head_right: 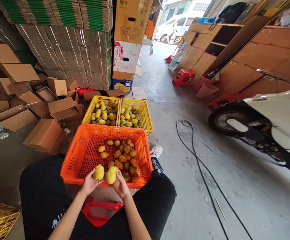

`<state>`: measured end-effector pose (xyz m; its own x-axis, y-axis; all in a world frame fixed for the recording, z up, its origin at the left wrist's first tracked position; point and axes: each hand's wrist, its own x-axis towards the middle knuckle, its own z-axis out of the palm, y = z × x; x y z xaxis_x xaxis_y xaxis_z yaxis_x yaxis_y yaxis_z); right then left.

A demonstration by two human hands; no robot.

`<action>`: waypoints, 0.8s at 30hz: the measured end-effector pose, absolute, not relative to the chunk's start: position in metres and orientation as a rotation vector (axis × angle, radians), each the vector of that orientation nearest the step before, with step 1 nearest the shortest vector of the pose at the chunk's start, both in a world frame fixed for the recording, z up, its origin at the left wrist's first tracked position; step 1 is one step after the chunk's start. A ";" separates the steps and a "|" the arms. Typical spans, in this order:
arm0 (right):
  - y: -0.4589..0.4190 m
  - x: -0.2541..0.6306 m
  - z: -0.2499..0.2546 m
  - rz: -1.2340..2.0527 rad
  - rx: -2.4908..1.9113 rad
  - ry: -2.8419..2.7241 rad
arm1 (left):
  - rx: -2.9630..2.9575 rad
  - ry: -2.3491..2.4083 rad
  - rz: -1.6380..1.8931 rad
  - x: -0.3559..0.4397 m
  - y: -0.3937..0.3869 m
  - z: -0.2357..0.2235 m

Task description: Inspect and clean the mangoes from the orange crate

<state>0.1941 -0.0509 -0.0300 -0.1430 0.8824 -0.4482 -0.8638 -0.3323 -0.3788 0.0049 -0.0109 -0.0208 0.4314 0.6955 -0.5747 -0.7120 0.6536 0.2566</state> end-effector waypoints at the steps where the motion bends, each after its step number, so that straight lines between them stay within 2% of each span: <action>1: -0.051 0.195 -0.031 1.776 -0.727 -0.020 | -0.013 0.719 0.874 0.005 -0.011 -0.020; 7: -0.050 0.200 -0.038 1.739 -0.742 0.174 | -0.032 0.796 0.885 0.008 -0.012 -0.021; 15: -0.051 0.196 -0.032 1.837 -0.754 0.083 | -0.039 0.835 0.901 0.010 -0.009 -0.013; 24: -0.049 0.200 -0.021 1.847 -0.634 0.091 | -0.127 0.771 0.925 0.007 -0.010 -0.025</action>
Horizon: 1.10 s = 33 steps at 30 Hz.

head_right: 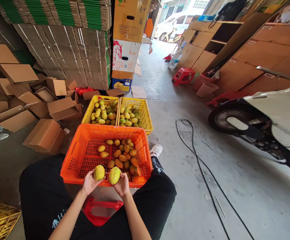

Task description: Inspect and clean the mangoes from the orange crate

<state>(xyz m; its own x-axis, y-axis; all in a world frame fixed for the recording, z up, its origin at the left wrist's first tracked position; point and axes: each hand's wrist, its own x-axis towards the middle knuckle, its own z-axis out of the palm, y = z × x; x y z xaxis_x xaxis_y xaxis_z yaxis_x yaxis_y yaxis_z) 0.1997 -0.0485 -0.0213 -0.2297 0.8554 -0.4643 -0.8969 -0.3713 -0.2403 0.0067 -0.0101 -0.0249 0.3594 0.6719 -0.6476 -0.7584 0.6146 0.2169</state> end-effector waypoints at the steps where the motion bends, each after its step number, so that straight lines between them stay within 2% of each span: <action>1: -0.048 0.200 -0.022 1.869 -0.627 0.084 | -0.120 0.773 0.924 0.007 -0.010 -0.024; 13: -0.052 0.202 -0.036 1.819 -0.732 0.201 | -0.005 0.861 0.859 0.008 -0.011 -0.017; 25: -0.056 0.201 -0.043 1.874 -0.844 0.074 | 0.002 0.813 0.855 0.010 -0.009 -0.010; 33: -0.053 0.202 -0.027 1.916 -0.676 0.021 | -0.044 0.766 0.864 0.006 -0.010 -0.019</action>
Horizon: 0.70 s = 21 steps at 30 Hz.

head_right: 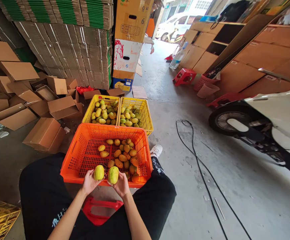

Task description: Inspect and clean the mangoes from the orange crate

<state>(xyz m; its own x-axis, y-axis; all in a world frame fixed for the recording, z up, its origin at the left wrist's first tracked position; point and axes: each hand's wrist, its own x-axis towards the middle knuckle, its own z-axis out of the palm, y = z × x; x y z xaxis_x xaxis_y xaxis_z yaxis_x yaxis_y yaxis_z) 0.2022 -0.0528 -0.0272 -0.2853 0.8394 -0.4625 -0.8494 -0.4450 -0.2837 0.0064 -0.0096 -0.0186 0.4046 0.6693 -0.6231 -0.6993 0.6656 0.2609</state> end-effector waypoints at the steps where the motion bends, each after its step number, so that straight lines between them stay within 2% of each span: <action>1: -0.052 0.202 -0.028 1.932 -0.677 0.014 | -0.051 0.757 0.859 0.006 -0.010 -0.021; 10: -0.054 0.201 -0.046 1.864 -0.791 0.026 | 0.007 0.848 0.876 0.008 -0.011 -0.020; 21: -0.054 0.198 -0.039 1.832 -0.765 0.001 | 0.143 0.844 0.837 0.007 -0.012 -0.014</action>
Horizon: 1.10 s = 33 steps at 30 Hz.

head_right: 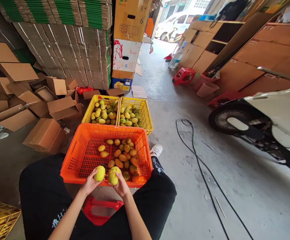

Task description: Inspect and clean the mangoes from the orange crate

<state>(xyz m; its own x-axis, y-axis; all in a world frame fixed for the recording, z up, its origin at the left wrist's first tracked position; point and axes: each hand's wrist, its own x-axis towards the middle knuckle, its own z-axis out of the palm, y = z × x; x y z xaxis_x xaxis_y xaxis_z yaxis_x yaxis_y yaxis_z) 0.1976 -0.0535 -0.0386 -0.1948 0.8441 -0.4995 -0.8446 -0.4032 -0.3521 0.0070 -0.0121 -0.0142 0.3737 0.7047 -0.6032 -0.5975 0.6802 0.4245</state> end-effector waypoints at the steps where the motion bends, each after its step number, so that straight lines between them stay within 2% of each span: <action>1: -0.054 0.198 -0.038 1.838 -0.770 0.006 | 0.134 0.846 0.833 0.007 -0.012 -0.014; 14: -0.052 0.205 -0.028 1.980 -0.661 0.052 | 0.042 0.751 0.843 0.004 -0.012 -0.018; 27: -0.053 0.199 -0.034 1.810 -0.736 0.085 | 0.034 0.844 0.863 0.008 -0.011 -0.015; 33: -0.053 0.198 -0.029 1.843 -0.689 0.039 | 0.094 0.833 0.864 0.005 -0.013 -0.017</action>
